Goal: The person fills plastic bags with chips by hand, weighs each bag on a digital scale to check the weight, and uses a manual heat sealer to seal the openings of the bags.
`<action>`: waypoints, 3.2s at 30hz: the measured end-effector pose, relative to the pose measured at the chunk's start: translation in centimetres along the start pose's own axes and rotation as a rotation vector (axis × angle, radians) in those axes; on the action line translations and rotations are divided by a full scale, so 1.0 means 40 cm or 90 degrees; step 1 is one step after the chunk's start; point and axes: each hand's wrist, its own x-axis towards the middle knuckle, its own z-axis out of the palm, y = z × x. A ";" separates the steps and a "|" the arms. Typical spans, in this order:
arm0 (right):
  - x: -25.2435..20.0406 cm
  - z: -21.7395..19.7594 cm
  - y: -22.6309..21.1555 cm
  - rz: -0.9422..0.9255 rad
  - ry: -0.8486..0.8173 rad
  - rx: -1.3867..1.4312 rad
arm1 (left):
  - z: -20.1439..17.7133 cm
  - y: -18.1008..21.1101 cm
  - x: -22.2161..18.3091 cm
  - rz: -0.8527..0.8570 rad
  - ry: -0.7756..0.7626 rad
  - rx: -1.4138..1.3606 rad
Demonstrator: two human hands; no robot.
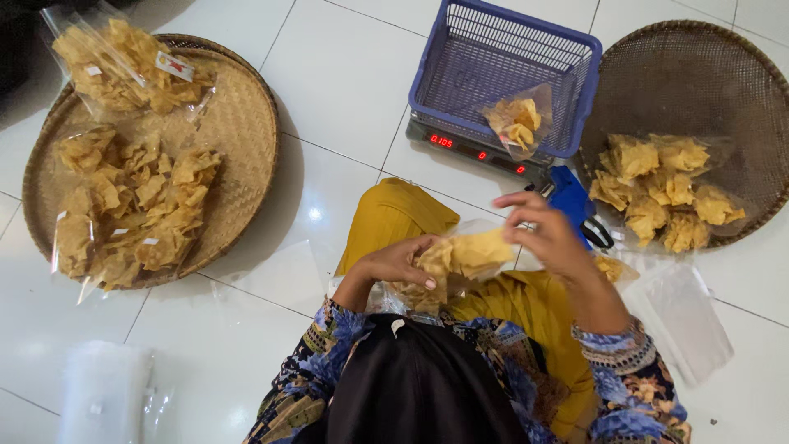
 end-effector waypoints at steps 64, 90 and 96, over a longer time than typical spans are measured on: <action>-0.387 0.035 0.010 -0.295 0.607 0.045 | 0.214 0.116 0.100 0.092 -0.014 0.097; -0.218 0.008 -0.095 -0.080 0.140 -0.508 | 0.178 0.029 0.075 0.201 0.182 0.316; -0.226 0.004 -0.070 -0.112 0.087 -0.510 | 0.181 0.035 0.062 0.237 0.180 0.319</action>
